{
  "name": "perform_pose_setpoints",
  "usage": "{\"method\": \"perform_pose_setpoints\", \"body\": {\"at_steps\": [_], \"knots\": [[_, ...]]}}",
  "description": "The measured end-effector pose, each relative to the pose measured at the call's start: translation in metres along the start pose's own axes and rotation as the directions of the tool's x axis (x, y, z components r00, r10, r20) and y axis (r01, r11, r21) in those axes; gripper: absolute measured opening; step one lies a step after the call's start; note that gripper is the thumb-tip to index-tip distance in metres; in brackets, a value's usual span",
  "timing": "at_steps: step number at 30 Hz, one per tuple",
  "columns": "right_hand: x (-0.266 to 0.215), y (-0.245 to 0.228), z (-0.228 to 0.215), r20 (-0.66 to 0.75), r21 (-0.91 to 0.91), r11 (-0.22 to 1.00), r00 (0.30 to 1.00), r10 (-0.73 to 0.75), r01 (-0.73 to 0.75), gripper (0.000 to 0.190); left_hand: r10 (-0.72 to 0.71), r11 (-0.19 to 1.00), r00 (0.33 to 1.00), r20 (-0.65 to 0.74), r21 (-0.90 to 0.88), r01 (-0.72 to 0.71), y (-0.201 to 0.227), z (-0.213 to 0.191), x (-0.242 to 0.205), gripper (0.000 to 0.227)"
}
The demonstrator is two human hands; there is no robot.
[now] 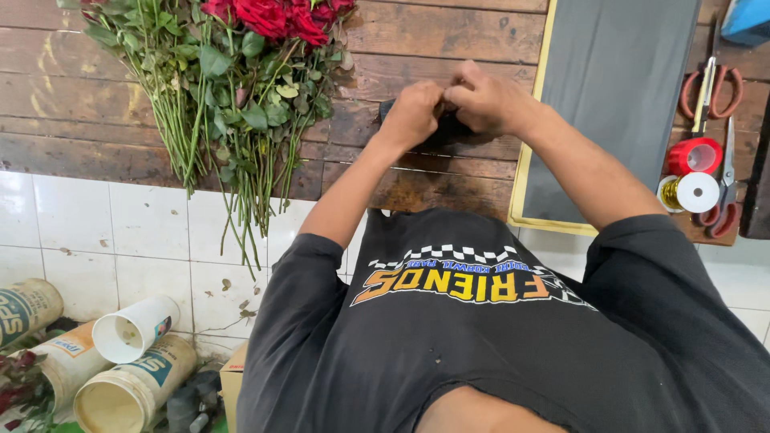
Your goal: The person wraps a green floral foam block in black plastic, folds the edges, and secures it with tape. They then pick up a bunch of red roses, separate one rose, and remove its lower leaves.
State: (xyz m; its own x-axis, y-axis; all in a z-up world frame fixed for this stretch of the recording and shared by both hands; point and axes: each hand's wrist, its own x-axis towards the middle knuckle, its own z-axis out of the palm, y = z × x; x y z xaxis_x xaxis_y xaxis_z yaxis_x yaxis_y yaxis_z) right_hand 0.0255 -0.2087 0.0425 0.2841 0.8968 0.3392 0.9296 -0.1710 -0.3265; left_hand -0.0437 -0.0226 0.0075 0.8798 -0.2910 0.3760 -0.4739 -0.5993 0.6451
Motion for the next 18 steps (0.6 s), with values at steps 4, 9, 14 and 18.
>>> {"method": "perform_pose_setpoints", "body": {"at_steps": [4,9,14,18], "knots": [[0.016,0.009,0.007,0.254,0.102,0.993,0.967,0.033,-0.061,0.03,0.0,1.0,0.995,-0.099,0.029,0.003,0.007,0.015,-0.022,0.017],[0.025,0.007,0.003,0.536,0.171,0.896,0.801,0.265,-0.411,0.027,0.086,0.995,0.981,-0.173,-0.025,-0.092,0.009,0.018,-0.029,0.03],[0.012,-0.007,0.007,0.419,0.176,0.941,0.887,0.195,-0.29,0.044,-0.017,0.997,0.994,-0.106,0.075,0.025,0.01,0.008,-0.02,0.017],[0.003,-0.018,0.001,0.046,-0.313,0.911,0.962,-0.269,0.27,0.022,-0.063,0.992,0.992,-0.114,-0.118,0.05,-0.005,-0.005,0.004,0.017]]}}
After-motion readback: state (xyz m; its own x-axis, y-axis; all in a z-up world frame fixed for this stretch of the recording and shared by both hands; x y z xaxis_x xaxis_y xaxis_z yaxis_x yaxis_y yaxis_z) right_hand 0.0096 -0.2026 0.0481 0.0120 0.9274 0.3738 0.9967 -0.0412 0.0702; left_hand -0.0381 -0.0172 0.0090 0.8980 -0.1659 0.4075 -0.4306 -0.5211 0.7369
